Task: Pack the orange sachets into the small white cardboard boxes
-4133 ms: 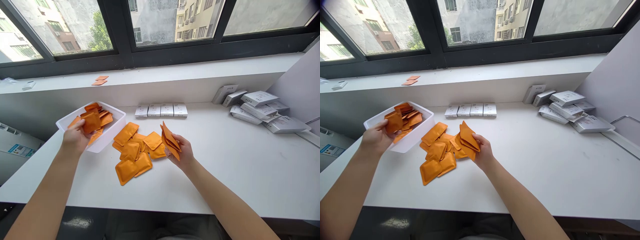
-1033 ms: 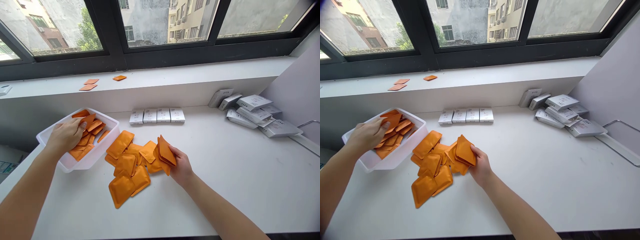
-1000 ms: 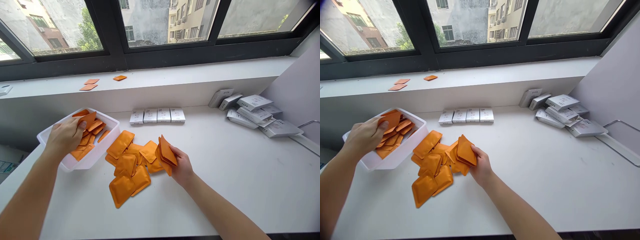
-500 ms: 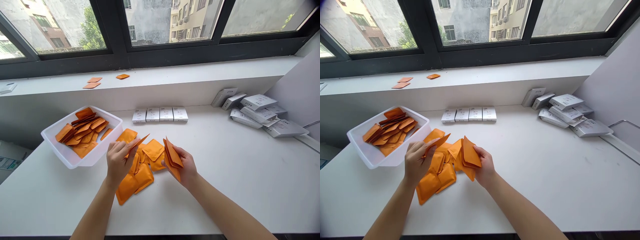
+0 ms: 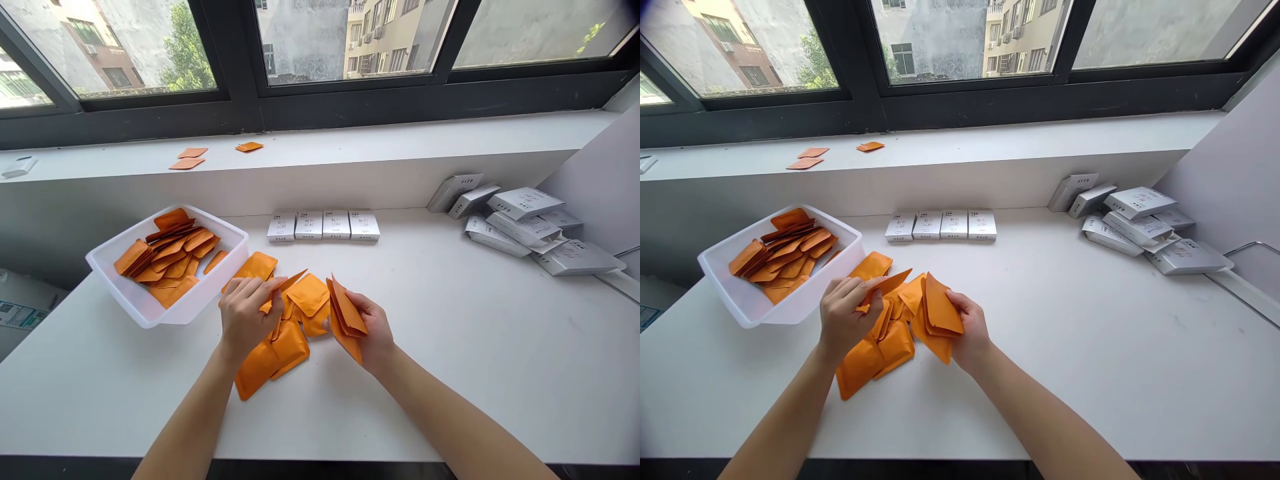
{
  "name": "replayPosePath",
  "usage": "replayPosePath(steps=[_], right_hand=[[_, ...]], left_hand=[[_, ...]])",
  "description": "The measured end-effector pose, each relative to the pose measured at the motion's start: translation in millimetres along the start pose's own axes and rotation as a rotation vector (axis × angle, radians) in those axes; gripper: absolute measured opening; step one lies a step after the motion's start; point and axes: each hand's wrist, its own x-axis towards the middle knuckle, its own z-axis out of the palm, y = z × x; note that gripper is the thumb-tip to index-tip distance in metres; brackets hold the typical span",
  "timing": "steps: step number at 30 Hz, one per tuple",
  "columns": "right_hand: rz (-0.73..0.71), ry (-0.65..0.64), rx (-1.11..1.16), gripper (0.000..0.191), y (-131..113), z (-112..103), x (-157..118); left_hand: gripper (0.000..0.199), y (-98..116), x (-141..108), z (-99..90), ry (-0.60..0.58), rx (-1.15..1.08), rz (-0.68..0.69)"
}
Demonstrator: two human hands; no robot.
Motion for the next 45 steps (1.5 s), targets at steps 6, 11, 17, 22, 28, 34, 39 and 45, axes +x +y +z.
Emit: replayPosePath(steps=[6, 11, 17, 22, 28, 34, 39, 45], right_hand=[[0.078, 0.113, -0.055, 0.018, 0.1, 2.2, 2.6], [0.077, 0.144, -0.063, 0.02, 1.5, 2.5, 3.9], [0.076, 0.125, -0.027, 0.021, 0.1, 3.3, 2.0], [0.099, 0.096, 0.016, 0.021, -0.7, 6.8, -0.6], [0.1, 0.095, 0.043, 0.02, -0.5, 8.0, -1.5], [0.124, 0.136, -0.012, 0.02, 2.6, 9.3, -4.4], [0.16, 0.122, -0.066, 0.021, 3.4, 12.3, -3.7], [0.146, 0.134, -0.104, 0.018, 4.0, 11.7, -1.2]], left_hand=[[0.03, -5.0, -2.0, -1.2, 0.044, -0.019, -0.063], [0.03, -6.1, -0.8, -4.9, 0.064, -0.081, -0.14], [0.033, -6.0, -3.3, -3.9, 0.017, -0.023, -0.059], [0.037, -2.9, -1.9, -8.2, 0.012, -0.025, -0.052], [0.04, 2.2, 1.2, -11.4, 0.044, -0.066, -0.056], [0.038, 7.3, 1.5, -12.5, 0.043, -0.114, -0.02], [0.034, 6.8, 1.8, -12.6, 0.019, -0.103, 0.01], [0.031, 5.7, 3.1, -12.6, 0.04, -0.108, -0.019]])
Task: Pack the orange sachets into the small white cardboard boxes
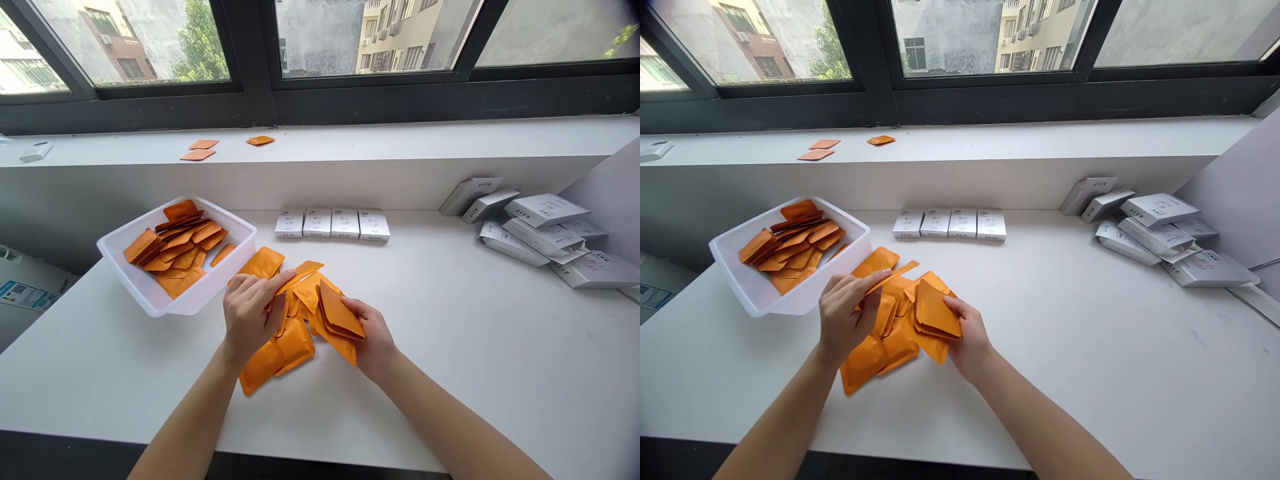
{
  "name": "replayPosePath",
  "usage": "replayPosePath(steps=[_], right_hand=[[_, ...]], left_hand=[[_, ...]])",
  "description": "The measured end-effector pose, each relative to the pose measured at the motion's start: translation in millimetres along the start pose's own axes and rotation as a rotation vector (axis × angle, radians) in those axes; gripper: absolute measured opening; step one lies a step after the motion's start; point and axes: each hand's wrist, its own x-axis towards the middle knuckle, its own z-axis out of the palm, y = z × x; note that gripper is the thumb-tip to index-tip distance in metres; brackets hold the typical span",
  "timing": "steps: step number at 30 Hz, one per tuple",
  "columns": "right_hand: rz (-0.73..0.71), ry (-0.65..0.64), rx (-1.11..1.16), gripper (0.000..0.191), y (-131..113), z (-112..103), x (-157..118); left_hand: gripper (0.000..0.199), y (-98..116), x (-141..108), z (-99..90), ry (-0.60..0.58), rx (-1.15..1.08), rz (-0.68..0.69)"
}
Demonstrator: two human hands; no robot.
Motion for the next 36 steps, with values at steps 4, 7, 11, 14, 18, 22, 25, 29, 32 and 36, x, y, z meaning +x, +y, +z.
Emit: replayPosePath(steps=[4, 7, 11, 14, 18, 22, 25, 29, 32, 36], right_hand=[[-0.008, 0.002, -0.011, 0.013, -1.6, 2.0, -1.2], [0.027, 0.002, 0.012, 0.013, -3.2, 3.4, -2.4], [0.065, 0.012, 0.007, 0.017, -1.5, 1.4, -1.5], [0.065, 0.021, -0.074, 0.02, 2.5, -2.0, 0.7], [0.049, 0.021, -0.172, 0.025, 4.9, -2.7, 1.5], [-0.036, -0.015, -0.162, 0.031, 1.8, 0.0, 0.0], [-0.092, -0.034, -0.192, 0.046, 0.0, 0.3, -1.1], [-0.202, -0.111, -0.374, 0.041, -0.1, -1.2, -1.3], [-0.283, -0.056, -0.409, 0.036, -0.6, -3.2, 1.0], [-0.334, 0.037, -0.416, 0.034, -1.5, -6.5, 6.1]], left_hand=[[0.031, 0.1, -0.5, 1.7, -0.017, 0.011, -0.009], [0.028, 1.1, -1.4, 2.9, -0.02, 0.015, -0.015], [0.026, 1.5, -2.2, 1.5, 0.015, 0.016, -0.075], [0.027, -0.2, -2.1, -1.7, 0.029, -0.02, -0.118], [0.029, -2.3, -1.1, -4.2, -0.057, -0.093, -0.004], [0.03, -1.0, -2.3, 0.0, -0.223, -0.165, 0.116], [0.034, 3.4, -4.9, 4.0, -0.309, -0.209, 0.096], [0.047, 1.1, -4.7, -1.8, -0.451, -0.243, 0.104], [0.047, -31.3, 5.9, -19.2, -0.353, -0.124, -0.062], [0.036, -118.6, 33.6, -41.3, -0.404, 0.366, -0.397]])
